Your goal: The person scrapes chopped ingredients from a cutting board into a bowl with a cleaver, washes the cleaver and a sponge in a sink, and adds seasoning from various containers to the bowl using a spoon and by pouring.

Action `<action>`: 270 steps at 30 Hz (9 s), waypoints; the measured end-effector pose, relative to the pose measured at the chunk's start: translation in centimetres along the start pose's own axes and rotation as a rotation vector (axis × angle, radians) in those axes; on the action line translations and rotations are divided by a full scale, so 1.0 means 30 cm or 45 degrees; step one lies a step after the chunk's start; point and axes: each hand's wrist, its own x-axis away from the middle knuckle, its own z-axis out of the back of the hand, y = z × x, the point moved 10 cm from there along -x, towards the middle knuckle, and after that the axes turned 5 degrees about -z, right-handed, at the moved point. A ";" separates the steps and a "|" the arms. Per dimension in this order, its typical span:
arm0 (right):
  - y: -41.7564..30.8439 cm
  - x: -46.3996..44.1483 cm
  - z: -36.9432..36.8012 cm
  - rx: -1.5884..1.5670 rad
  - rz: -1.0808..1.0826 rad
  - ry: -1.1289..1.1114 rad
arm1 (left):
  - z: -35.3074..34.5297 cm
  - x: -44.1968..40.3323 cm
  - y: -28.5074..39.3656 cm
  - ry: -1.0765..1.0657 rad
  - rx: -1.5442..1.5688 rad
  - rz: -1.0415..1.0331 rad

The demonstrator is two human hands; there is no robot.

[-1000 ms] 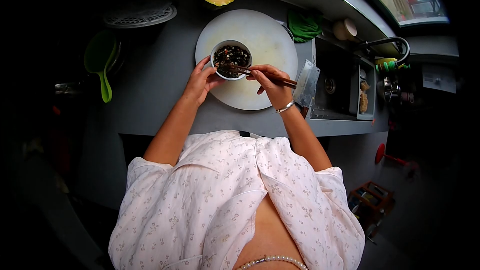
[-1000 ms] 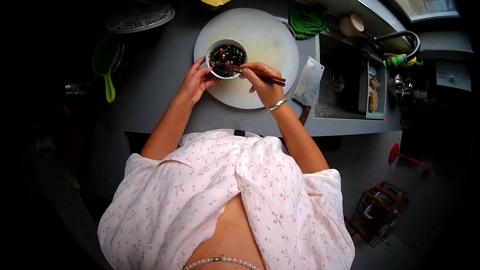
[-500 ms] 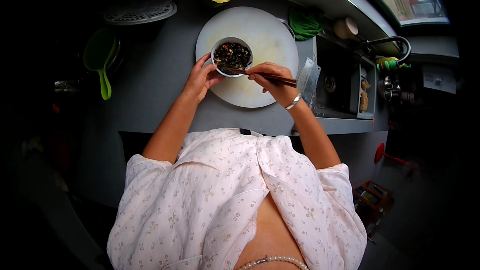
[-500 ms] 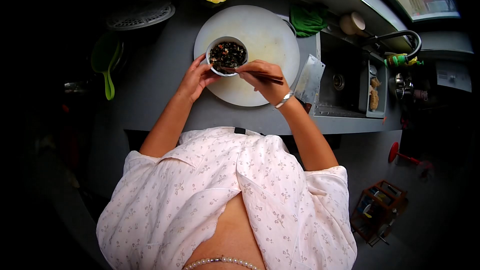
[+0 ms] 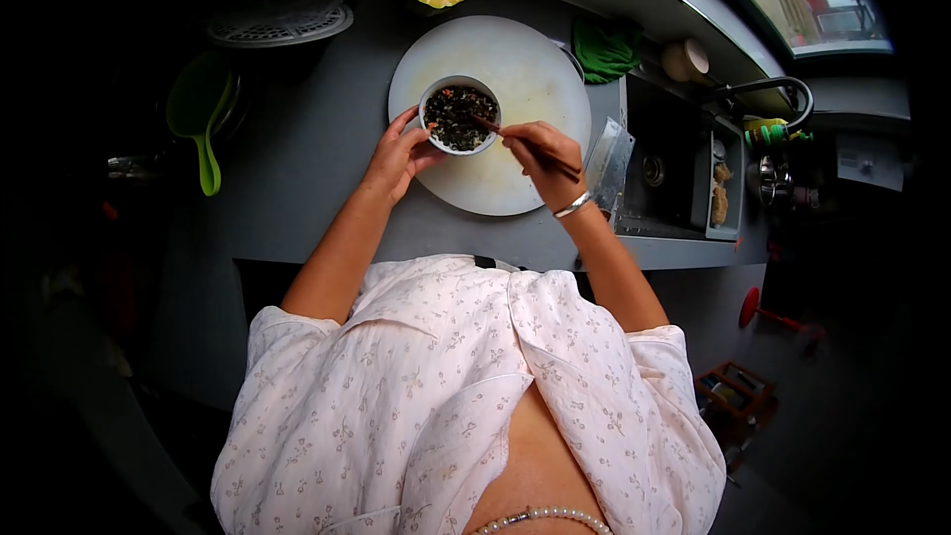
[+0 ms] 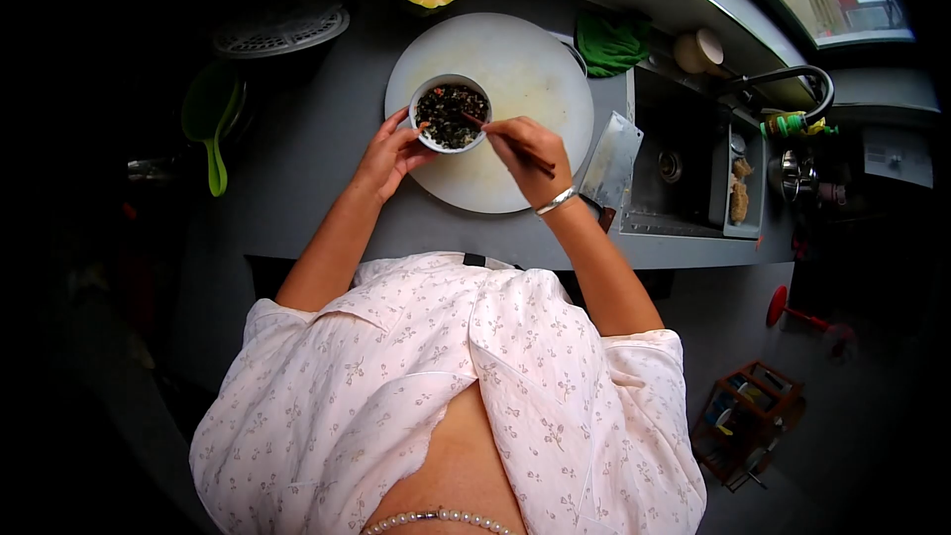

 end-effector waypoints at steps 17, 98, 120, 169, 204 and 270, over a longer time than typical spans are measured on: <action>-0.103 -0.066 -0.039 0.286 0.015 -0.604 | -0.009 0.004 0.014 -0.018 -0.011 0.000; -0.072 -0.040 0.042 -0.008 -0.189 0.056 | -0.047 0.037 -0.030 -0.019 0.148 0.060; -0.037 -0.038 -0.100 0.022 0.034 0.056 | -0.038 0.017 -0.040 -0.077 0.150 0.047; -0.023 0.019 -0.079 0.135 0.049 0.065 | -0.029 0.009 -0.040 -0.069 0.196 0.032; 0.170 0.050 0.029 -0.535 -0.522 0.273 | -0.030 0.009 -0.039 -0.055 0.207 0.028; 0.074 0.030 -0.117 -0.489 -0.439 -0.053 | -0.022 0.000 -0.049 -0.094 0.196 0.036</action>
